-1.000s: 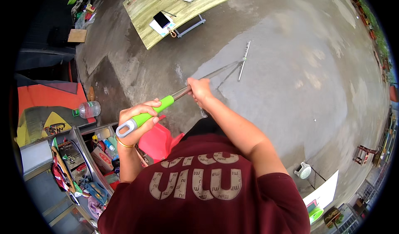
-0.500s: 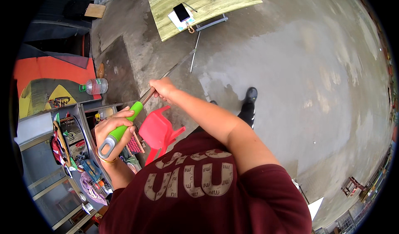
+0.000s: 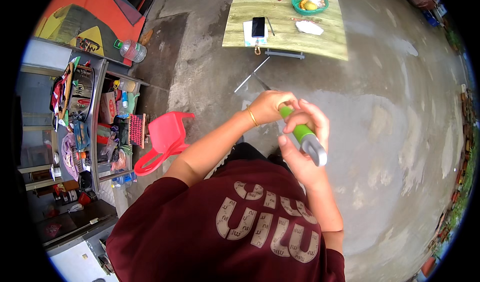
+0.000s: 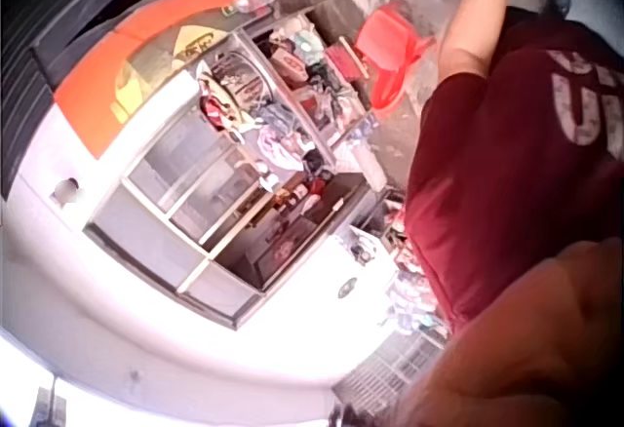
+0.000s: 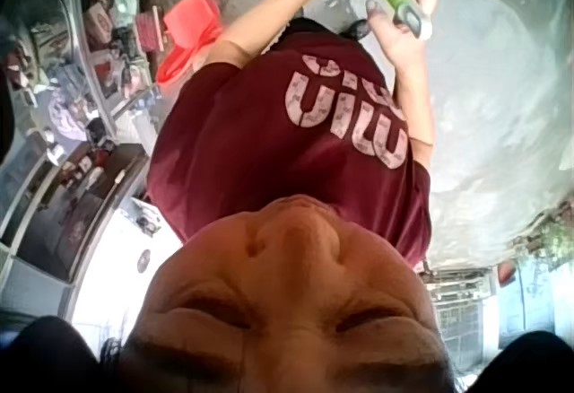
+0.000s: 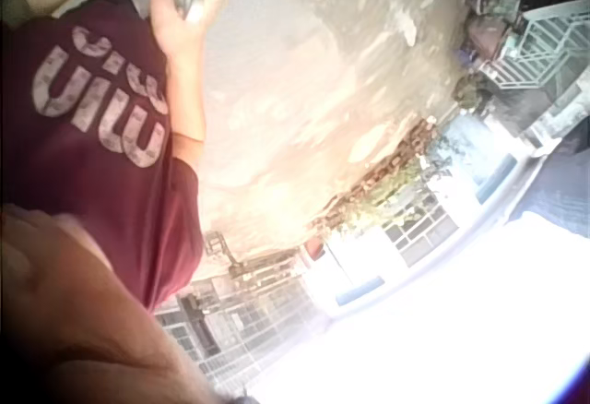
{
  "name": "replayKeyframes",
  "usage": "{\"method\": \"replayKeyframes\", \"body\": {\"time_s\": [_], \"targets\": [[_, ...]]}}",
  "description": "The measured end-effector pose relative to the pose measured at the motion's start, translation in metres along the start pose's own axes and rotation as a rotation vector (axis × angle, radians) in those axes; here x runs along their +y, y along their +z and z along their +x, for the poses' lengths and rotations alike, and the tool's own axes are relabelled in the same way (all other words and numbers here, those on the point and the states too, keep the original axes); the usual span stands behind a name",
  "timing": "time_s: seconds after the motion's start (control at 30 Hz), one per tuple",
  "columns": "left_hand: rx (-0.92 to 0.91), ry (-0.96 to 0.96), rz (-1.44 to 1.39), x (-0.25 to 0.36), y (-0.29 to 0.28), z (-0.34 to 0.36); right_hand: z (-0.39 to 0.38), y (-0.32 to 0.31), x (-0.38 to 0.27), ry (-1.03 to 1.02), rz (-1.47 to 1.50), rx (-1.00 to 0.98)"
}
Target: The person uses a squeegee to push water across a concrete floor in an outdoor area. They move a red plastic chair out of the way to access the space and continue squeegeeing the wet surface toward a drain.
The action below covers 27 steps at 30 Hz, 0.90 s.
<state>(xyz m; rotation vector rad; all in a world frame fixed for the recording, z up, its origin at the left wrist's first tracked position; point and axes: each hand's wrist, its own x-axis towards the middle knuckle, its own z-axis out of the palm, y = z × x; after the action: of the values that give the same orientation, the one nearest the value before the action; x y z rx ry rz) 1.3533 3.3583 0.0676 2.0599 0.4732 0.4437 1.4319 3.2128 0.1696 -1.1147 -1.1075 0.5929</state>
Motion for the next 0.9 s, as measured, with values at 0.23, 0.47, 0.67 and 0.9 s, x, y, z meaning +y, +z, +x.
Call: {"method": "replayKeyframes", "body": {"time_s": [0.23,0.47,0.67,0.9], "targets": [[0.069,0.193,-0.116,0.025,0.032,-0.006,0.016,-0.059,-0.027,-0.136,0.336,0.102],[0.134,-0.418,0.061,-0.073,0.039,-0.091,0.078,-0.065,0.006,0.083,0.711,-0.054],[0.289,-0.907,-0.152,-0.142,0.050,-0.159,0.122,0.016,0.087,0.446,0.755,-0.478],[0.632,-0.698,0.060,-0.167,0.005,-0.038,0.253,0.027,0.098,0.371,0.741,-0.580]]}}
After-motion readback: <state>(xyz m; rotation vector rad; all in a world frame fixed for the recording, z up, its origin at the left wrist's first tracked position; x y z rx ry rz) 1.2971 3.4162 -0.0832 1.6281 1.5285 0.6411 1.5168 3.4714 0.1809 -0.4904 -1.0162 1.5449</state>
